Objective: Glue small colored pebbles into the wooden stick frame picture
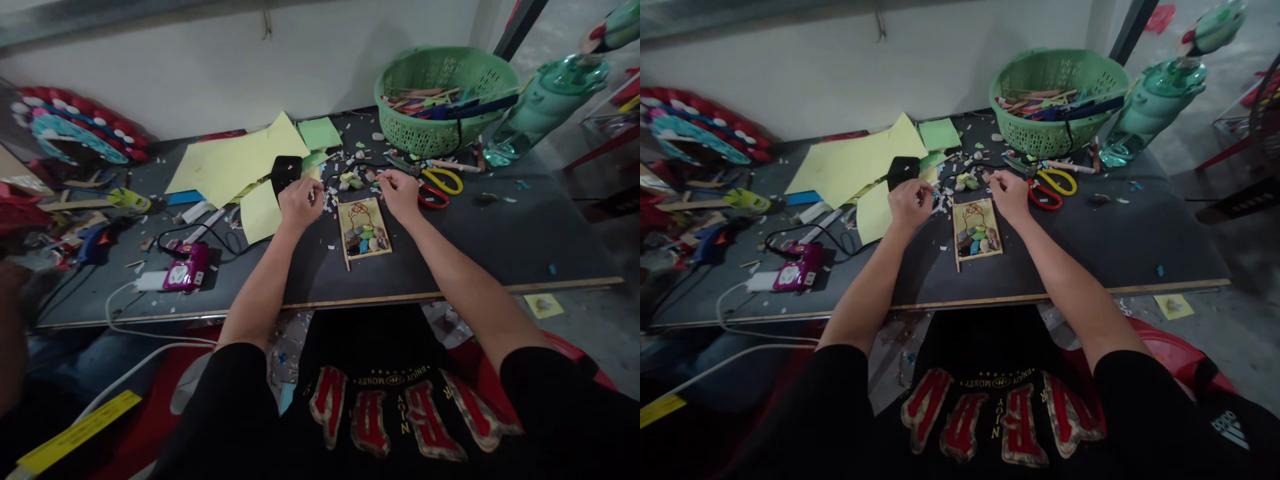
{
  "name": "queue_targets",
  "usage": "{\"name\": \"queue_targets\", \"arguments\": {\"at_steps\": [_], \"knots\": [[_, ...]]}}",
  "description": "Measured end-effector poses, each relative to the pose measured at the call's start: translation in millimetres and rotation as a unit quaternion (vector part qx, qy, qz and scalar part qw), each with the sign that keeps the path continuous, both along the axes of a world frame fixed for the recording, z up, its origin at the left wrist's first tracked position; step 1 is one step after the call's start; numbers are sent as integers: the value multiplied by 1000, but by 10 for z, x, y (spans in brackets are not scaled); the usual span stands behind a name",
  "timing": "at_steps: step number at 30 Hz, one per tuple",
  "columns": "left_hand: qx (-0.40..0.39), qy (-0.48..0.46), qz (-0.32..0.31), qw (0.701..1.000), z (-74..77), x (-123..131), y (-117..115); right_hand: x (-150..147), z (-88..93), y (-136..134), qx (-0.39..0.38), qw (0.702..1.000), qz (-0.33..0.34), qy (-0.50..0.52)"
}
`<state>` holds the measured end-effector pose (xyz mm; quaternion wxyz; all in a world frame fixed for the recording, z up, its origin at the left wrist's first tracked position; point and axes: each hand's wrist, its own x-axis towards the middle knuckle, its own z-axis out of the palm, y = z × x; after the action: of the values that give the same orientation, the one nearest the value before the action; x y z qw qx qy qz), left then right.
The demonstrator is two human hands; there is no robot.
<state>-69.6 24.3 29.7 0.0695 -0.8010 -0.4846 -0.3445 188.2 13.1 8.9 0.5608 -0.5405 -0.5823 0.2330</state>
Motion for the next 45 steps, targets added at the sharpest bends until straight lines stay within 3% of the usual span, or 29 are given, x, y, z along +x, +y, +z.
{"name": "queue_targets", "arguments": {"at_steps": [4,8,20,32,38,45], "knots": [[-50,74,-64,994,-51,-35,15,-24,38,-39,-5,1000,4,14],[-43,103,-73,991,-79,-2,10,-36,25,-36,-7,999,22,26],[-50,67,-41,996,-99,4,18,-28,-99,26,-6,999,33,25],[-21,74,-22,997,-88,14,9,-40,33,-35,-2,1000,2,30],[-98,84,-23,991,-29,64,-39,-55,16,-59,24,999,23,30],[-150,89,55,983,57,111,-86,-75,2,-61,52,996,43,65]]}}
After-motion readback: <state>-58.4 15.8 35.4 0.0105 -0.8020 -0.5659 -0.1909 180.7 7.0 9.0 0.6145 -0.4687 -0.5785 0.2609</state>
